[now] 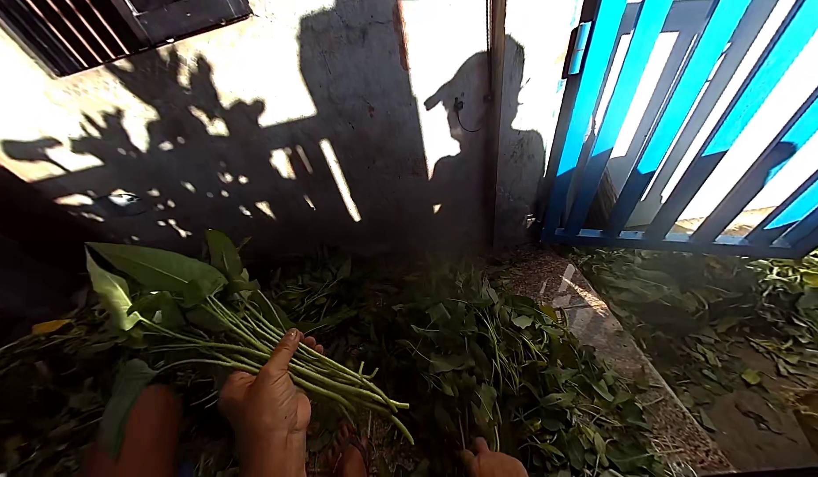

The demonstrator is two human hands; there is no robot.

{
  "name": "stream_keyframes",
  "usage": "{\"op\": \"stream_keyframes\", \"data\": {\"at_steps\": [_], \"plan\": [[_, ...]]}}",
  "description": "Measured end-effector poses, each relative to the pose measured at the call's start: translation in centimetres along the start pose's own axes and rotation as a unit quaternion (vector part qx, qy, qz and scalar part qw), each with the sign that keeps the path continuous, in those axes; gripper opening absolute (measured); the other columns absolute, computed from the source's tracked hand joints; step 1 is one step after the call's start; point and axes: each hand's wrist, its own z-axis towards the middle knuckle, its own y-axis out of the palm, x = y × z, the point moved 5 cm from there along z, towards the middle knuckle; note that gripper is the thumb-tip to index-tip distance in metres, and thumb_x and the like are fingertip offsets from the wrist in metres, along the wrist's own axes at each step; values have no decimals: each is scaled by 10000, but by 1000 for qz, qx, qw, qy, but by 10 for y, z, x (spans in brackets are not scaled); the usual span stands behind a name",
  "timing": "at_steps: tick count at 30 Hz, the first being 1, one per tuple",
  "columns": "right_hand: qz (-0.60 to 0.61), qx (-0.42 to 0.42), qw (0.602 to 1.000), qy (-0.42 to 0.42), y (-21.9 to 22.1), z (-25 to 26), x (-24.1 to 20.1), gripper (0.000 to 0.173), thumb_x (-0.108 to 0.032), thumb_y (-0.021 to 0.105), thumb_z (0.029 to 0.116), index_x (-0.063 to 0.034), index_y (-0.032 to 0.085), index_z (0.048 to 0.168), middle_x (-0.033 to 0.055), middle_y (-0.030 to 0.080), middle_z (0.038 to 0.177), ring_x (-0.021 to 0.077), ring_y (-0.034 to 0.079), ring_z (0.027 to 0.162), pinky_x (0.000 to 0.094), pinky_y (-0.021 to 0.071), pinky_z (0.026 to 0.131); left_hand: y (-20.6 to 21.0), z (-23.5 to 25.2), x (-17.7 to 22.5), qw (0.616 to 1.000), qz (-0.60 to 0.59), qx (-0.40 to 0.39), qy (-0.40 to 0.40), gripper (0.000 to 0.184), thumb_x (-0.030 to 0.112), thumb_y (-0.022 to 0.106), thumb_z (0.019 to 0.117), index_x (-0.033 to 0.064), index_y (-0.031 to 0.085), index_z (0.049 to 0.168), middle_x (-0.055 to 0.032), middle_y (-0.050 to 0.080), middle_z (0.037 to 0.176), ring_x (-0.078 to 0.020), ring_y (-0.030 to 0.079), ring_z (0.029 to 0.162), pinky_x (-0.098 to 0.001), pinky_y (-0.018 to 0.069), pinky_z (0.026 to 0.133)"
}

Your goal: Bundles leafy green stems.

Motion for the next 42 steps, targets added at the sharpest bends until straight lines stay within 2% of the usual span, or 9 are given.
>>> {"op": "stream_keyframes", "data": {"at_steps": [4, 7, 13, 17, 20, 23, 27, 34, 42], "plan": [[181, 198, 944, 190, -32, 73, 77, 440, -312, 450, 1064, -45, 567, 1393, 239, 532, 1439, 411, 655, 1163, 561, 550, 956, 2, -11, -8, 994, -19, -19, -104, 237, -46, 644, 946, -76, 556, 1164, -199, 700, 839, -295, 725, 661, -433, 648, 592], [275, 237, 894, 262, -44, 108, 125, 470, -321, 444, 1072, -21, 532, 1422, 245, 520, 1459, 395, 578, 1298, 553, 500, 1044, 7, -19, -15, 982, -23, -76, -172, 247, -39, 615, 970, -82, 546, 1203, -232, 718, 915, -331, 743, 737, -459, 648, 632], [308, 298, 890, 158, -72, 108, 113, 346, -313, 528, 1045, -92, 702, 1248, 186, 670, 1262, 363, 597, 1246, 566, 444, 1072, 14, -32, -15, 967, -5, -158, -198, 242, -40, 600, 984, -76, 523, 1211, -252, 705, 848, -376, 739, 703, -498, 646, 605], [345, 531, 774, -8, -83, 53, 61, 241, -179, 573, 1002, -11, 712, 1106, 117, 712, 975, 223, 694, 889, 435, 576, 829, 21, -36, -19, 963, 10, -183, -199, 247, -64, 614, 969, -77, 521, 1198, -233, 703, 834, -344, 735, 690, -475, 649, 616], [462, 482, 743, -45, -80, 39, 48, 218, -149, 603, 995, -42, 697, 1161, 42, 743, 894, 126, 716, 779, 339, 608, 748, 23, -42, -26, 966, 10, -165, -199, 262, -99, 639, 933, -96, 541, 1176, -246, 712, 854, -350, 739, 702, -473, 648, 610], [477, 513, 705, -113, -96, 3, 15, 264, -66, 618, 983, 11, 669, 1231, 68, 752, 995, 107, 730, 863, 283, 621, 810, 25, -44, -32, 966, 13, -155, -207, 284, -116, 660, 907, -107, 556, 1171, -259, 733, 904, -364, 749, 724, -470, 647, 606], [418, 525, 712, -206, -95, -33, -17, 271, -2, 630, 966, 71, 671, 1224, 125, 735, 1051, 137, 722, 929, 294, 611, 876, 31, -53, -42, 959, 19, -178, -221, 303, -131, 683, 881, -118, 550, 1153, -262, 724, 871, -368, 743, 709, -477, 646, 605], [299, 523, 754, -262, -81, -47, -54, 235, -76, 648, 970, -51, 745, 1184, 94, 737, 984, 189, 712, 926, 356, 607, 860, 39, -70, -52, 943, -7, -238, -231, 317, -114, 696, 889, -130, 550, 1170, -283, 728, 915, -392, 750, 767, -499, 653, 676], [124, 582, 787, -165, -85, -39, -56, 233, -143, 641, 963, -125, 773, 1154, 76, 747, 967, 234, 726, 891, 397, 614, 768, 30, -60, -40, 979, -12, -126, -158, 265, -100, 686, 904, -121, 571, 1142, -245, 725, 853, -350, 743, 702, -467, 651, 616]]}}
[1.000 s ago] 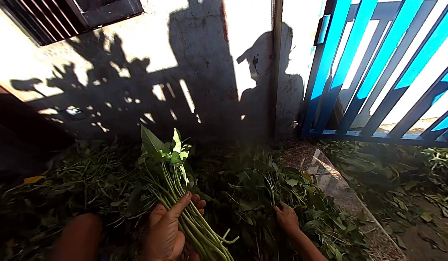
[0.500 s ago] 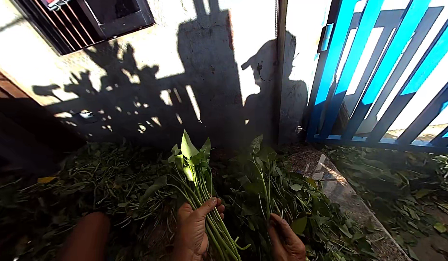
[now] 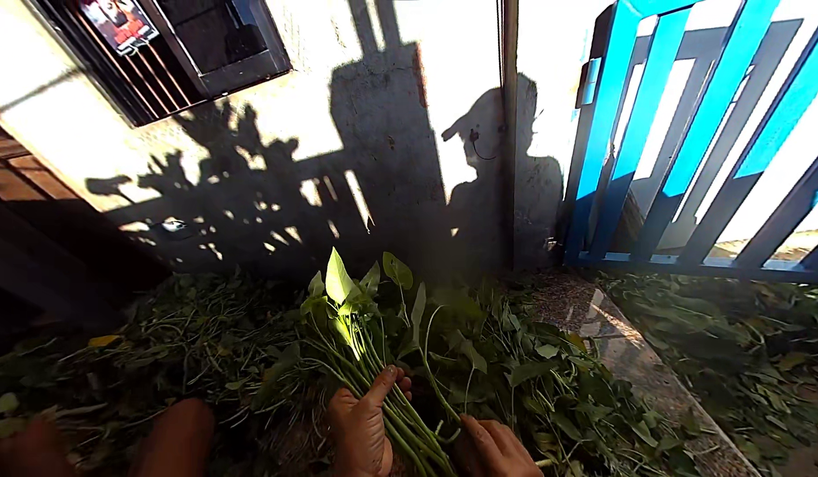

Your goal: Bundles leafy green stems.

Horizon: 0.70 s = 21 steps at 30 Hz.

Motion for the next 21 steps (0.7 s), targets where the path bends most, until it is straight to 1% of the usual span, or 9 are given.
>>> {"op": "stream_keyframes", "data": {"at_steps": [3, 5, 7, 10, 12, 14, 16, 18, 21], "plan": [[-94, 18, 995, -6, 4, 4, 11, 250, -116, 649, 917, -120, 778, 1131, 77, 737, 914, 257, 723, 817, 407, 606, 667, -2, -5, 4, 998, 14, 31, 55, 262, -107, 683, 904, -114, 563, 1136, -228, 725, 835, -331, 740, 681, -443, 650, 601], [-111, 35, 993, -3, 4, 5, 17, 240, -113, 656, 914, -117, 782, 1119, 75, 737, 899, 254, 724, 805, 400, 608, 663, -4, -4, 3, 996, 20, 53, 68, 251, -106, 695, 894, -114, 574, 1113, -218, 725, 817, -315, 736, 666, -425, 646, 590], [-102, 37, 994, 3, 3, 3, 19, 229, -122, 653, 930, -112, 784, 1118, 75, 741, 904, 248, 729, 824, 396, 614, 693, -6, -2, -1, 996, 19, 73, 50, 257, -95, 702, 894, -114, 574, 1116, -215, 724, 810, -315, 734, 659, -425, 643, 581], [-78, 23, 997, -1, 1, 1, 14, 230, -120, 641, 945, -109, 779, 1129, 76, 746, 934, 240, 733, 858, 390, 619, 728, -6, 2, -14, 997, 11, 80, -19, 314, -86, 709, 890, -102, 550, 1161, -222, 725, 840, -328, 736, 673, -439, 639, 579], [-56, 22, 998, -9, 1, -2, 9, 220, -126, 645, 952, -110, 779, 1126, 75, 747, 938, 233, 732, 857, 384, 619, 723, -3, 3, -23, 997, 12, 53, -63, 321, -78, 706, 898, -102, 546, 1175, -232, 737, 887, -339, 747, 719, -452, 645, 617], [-25, 23, 999, -13, 2, -3, 3, 206, -132, 651, 958, -112, 783, 1115, 76, 746, 930, 229, 731, 852, 381, 618, 719, 3, 1, -28, 996, 16, 4, -87, 318, -74, 696, 909, -107, 547, 1188, -243, 743, 936, -351, 754, 772, -467, 647, 665], [22, 19, 999, -20, 3, -4, 0, 200, -145, 652, 976, -121, 782, 1126, 71, 746, 948, 211, 726, 878, 367, 616, 751, 7, -2, -29, 995, 20, -36, -87, 320, -79, 692, 909, -114, 559, 1199, -257, 739, 962, -365, 751, 795, -479, 646, 684], [68, 14, 997, -28, 3, -4, 0, 191, -141, 661, 975, -118, 782, 1120, 71, 747, 958, 199, 726, 898, 352, 617, 782, 8, -1, -29, 995, 10, -68, -74, 325, -95, 679, 912, -128, 548, 1207, -289, 728, 984, -393, 748, 814, -489, 644, 695], [105, -16, 994, -18, 4, -5, 3, 194, -145, 655, 978, -107, 775, 1126, 78, 747, 981, 196, 725, 924, 360, 614, 815, 10, 0, -23, 995, -3, -87, -56, 326, -116, 680, 897, -137, 545, 1193, -301, 720, 953, -403, 742, 784, -497, 646, 690]]}}
